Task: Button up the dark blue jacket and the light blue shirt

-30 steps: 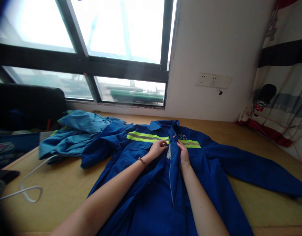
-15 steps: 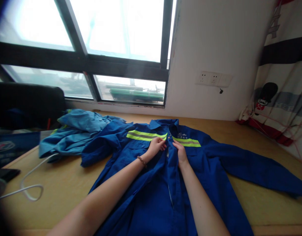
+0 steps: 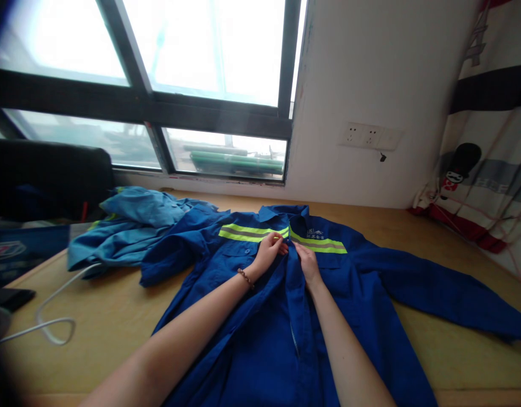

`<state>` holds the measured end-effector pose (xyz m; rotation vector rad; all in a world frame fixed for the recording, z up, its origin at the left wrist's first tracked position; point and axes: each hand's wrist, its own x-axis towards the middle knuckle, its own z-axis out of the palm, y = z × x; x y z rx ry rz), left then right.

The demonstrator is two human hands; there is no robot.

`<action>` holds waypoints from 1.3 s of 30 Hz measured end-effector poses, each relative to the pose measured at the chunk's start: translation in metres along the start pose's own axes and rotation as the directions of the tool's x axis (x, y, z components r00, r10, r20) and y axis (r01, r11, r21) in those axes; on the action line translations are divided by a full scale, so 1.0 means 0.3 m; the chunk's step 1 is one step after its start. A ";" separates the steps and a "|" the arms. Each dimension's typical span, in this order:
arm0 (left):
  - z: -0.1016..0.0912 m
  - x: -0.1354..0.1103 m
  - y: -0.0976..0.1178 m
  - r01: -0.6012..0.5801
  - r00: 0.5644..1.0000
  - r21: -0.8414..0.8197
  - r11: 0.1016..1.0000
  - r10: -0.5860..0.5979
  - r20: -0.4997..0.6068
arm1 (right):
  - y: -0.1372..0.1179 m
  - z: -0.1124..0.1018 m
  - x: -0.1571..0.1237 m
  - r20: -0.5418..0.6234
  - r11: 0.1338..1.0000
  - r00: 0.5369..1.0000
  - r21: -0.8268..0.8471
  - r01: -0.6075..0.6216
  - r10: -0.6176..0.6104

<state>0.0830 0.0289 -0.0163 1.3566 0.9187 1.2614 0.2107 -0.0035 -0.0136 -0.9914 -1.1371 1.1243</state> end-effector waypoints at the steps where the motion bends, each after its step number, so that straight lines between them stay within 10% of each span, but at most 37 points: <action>1: 0.001 -0.001 -0.001 -0.004 1.000 0.017 1.000 0.004 0.001 | 0.003 0.002 -0.004 -0.012 0.991 0.997 -0.110 0.077 -0.078; 6: 0.001 -0.009 -0.002 -0.029 1.000 0.080 0.996 0.029 -0.001 | 0.016 0.021 -0.027 0.120 0.703 0.899 -0.584 0.406 -0.420; 14: -0.012 0.004 -0.019 0.012 0.999 0.112 0.994 -0.008 -0.034 | -0.002 0.037 -0.049 0.307 0.462 0.840 -0.725 0.511 -0.447; 26: -0.031 0.022 -0.010 0.287 0.947 -0.370 0.884 -0.320 -0.028 | -0.028 0.055 -0.068 0.304 0.487 0.819 -0.684 0.543 -0.486; 39: -0.035 0.019 -0.004 0.270 0.945 -0.375 0.887 -0.319 -0.074 | -0.020 0.054 -0.069 0.249 0.522 0.847 -0.696 0.493 -0.469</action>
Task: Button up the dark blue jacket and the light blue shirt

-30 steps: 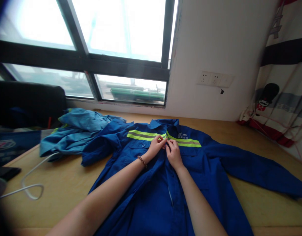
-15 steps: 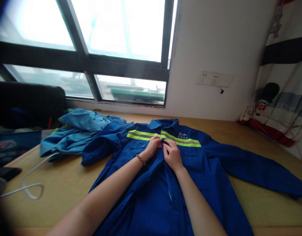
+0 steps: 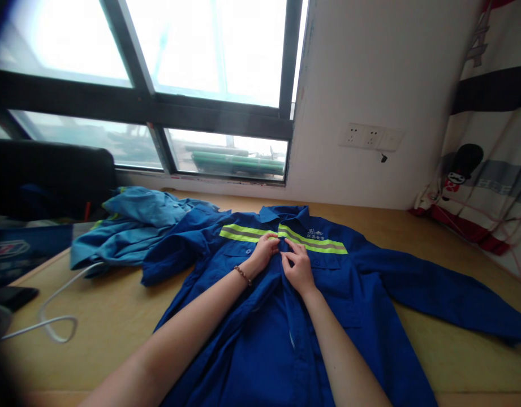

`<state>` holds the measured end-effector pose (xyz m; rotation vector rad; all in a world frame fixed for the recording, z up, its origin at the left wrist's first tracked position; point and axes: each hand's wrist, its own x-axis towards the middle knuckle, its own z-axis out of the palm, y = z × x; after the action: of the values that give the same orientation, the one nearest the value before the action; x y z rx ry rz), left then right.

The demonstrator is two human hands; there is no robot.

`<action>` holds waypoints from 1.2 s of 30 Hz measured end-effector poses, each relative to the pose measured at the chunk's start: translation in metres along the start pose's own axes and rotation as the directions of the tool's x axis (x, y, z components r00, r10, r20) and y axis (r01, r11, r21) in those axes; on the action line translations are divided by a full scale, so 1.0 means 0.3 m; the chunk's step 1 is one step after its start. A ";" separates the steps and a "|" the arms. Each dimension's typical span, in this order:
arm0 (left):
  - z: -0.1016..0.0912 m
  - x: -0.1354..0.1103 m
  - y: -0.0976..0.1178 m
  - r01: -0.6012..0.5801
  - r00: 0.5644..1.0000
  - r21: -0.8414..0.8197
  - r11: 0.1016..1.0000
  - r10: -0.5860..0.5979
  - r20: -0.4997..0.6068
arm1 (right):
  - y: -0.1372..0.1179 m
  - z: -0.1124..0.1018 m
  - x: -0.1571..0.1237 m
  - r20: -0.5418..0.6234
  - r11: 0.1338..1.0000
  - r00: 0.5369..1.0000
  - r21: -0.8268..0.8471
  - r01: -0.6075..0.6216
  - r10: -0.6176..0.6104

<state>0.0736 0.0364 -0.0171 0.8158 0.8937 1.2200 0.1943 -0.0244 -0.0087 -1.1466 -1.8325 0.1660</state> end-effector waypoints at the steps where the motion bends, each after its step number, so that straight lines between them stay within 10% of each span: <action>1: 0.001 -0.002 0.001 -0.008 1.000 0.011 1.000 0.008 -0.003 | 0.000 0.000 0.000 0.001 1.000 1.000 -0.001 -0.005 0.005; 18: -0.003 0.005 -0.008 -0.122 0.990 0.167 0.978 0.109 0.085 | 0.007 -0.006 0.001 0.042 0.993 0.993 -0.039 -0.113 0.115; 29: -0.052 0.135 -0.044 -0.449 0.891 0.589 0.672 0.383 0.243 | -0.061 0.049 -0.034 0.161 0.909 0.900 -0.171 -0.380 0.406; 36: -0.086 0.255 0.023 -0.464 0.881 0.637 0.615 0.393 0.263 | -0.101 0.062 -0.057 0.184 0.764 0.836 0.341 -0.548 0.518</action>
<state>0.0560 0.1143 -0.0319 1.7744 1.1262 1.2359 0.1632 -0.0479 -0.0135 -1.3600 -1.3990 0.8765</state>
